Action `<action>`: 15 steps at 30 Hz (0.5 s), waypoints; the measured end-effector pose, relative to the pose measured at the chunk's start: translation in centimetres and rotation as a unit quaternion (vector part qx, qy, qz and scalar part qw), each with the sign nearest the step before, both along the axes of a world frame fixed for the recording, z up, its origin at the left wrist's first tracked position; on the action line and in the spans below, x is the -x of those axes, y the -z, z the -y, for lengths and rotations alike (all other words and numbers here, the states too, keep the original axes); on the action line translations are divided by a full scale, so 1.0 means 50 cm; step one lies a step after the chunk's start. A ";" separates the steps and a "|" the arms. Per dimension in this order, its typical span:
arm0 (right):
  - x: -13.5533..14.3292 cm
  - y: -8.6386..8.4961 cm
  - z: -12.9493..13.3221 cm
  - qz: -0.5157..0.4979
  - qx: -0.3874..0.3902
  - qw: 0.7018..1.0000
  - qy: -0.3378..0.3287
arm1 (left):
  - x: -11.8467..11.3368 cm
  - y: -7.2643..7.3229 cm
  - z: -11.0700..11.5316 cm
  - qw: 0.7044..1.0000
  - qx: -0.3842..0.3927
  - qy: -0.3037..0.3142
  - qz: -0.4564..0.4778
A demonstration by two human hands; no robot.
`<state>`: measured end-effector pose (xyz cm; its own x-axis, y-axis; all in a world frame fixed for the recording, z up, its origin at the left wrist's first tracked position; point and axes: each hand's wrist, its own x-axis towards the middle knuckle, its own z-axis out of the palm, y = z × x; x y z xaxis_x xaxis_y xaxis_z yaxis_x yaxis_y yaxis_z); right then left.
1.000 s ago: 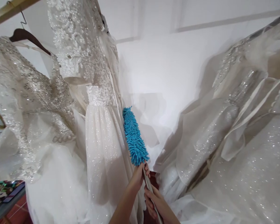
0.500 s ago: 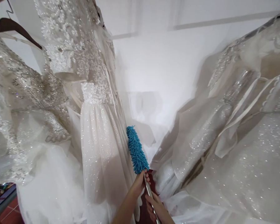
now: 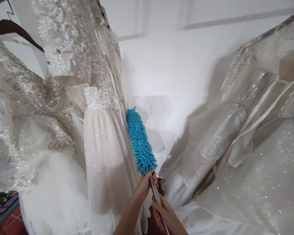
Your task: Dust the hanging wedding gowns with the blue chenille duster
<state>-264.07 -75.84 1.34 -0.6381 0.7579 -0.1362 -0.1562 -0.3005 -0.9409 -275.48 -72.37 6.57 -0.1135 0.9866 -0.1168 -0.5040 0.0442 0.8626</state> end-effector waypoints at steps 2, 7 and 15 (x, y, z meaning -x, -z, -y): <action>0.008 0.007 0.003 0.003 0.005 1.000 -0.006 | 0.006 0.017 0.002 1.000 0.002 -0.015 0.004; 0.014 0.044 0.010 0.033 0.044 0.998 -0.012 | 0.007 0.090 0.001 0.998 0.041 -0.033 0.028; 0.000 0.156 0.016 0.076 0.044 0.996 0.016 | -0.008 0.192 0.001 0.986 0.132 -0.011 0.100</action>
<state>-264.09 -76.63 -6.47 -0.5803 0.7587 -0.2959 -0.0245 -0.3794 -0.9249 -275.10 -72.40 -3.02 -0.0840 0.9164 -0.3914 -0.6659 0.2406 0.7062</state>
